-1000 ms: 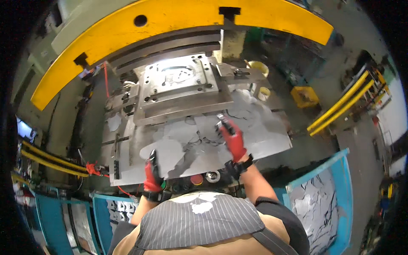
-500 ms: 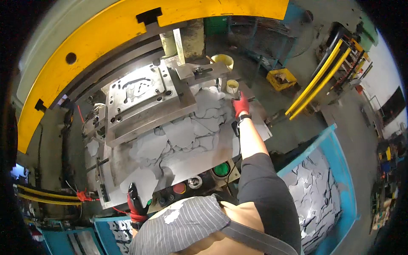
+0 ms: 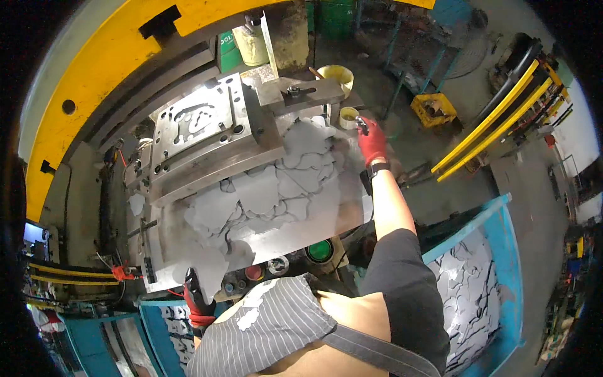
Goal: Using a hydraulic press to stamp or shape flat metal workpieces, then sorting the finished parts and scrap.
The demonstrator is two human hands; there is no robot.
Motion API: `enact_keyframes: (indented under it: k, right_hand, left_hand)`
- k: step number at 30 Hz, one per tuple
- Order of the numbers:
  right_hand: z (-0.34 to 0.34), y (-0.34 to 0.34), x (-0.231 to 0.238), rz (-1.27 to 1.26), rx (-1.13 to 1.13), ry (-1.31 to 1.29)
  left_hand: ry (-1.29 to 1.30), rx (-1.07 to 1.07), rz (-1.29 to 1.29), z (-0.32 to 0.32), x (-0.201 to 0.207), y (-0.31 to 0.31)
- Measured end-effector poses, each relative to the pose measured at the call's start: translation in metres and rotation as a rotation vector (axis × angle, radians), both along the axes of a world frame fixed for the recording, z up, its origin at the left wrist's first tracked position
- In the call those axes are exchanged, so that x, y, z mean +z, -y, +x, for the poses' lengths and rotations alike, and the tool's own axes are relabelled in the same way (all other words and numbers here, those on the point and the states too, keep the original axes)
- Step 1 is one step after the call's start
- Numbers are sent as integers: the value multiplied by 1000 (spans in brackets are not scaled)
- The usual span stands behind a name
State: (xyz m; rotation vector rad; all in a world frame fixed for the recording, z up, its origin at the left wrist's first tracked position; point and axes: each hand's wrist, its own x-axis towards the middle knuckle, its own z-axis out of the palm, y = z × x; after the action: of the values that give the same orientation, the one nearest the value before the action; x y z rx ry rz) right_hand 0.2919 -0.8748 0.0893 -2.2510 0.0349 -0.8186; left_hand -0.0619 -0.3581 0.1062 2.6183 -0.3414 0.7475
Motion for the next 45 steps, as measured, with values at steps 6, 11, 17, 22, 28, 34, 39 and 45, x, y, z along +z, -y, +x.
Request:
enact_keyframes:
  k: [6,11,17,22,28,34,39,45]
  right_hand:
    - [-19,12,2,103,-19,-2]
    - [-28,12,8,40,-94,53]
    - [-22,17,5,384,-96,84]
    - [-13,19,6,885,83,119]
    - [2,-9,39,1216,297,186]
    - [-27,-177,114,796,484,96]
    - [10,-279,144,595,664,40]
    - [58,-329,141,251,700,143]
  left_hand:
    - [20,-61,-19,8,-9,1]
    - [-115,-5,-139,14,-6,3]
    - [-135,-4,-264,22,-4,-4]
    - [-130,25,-124,18,20,-17]
    - [-162,168,-258,1,4,-39]
    - [-164,237,-204,-17,-15,-78]
    - [-144,278,-269,-17,-8,-80]
    - [-159,321,-306,-29,-2,-88]
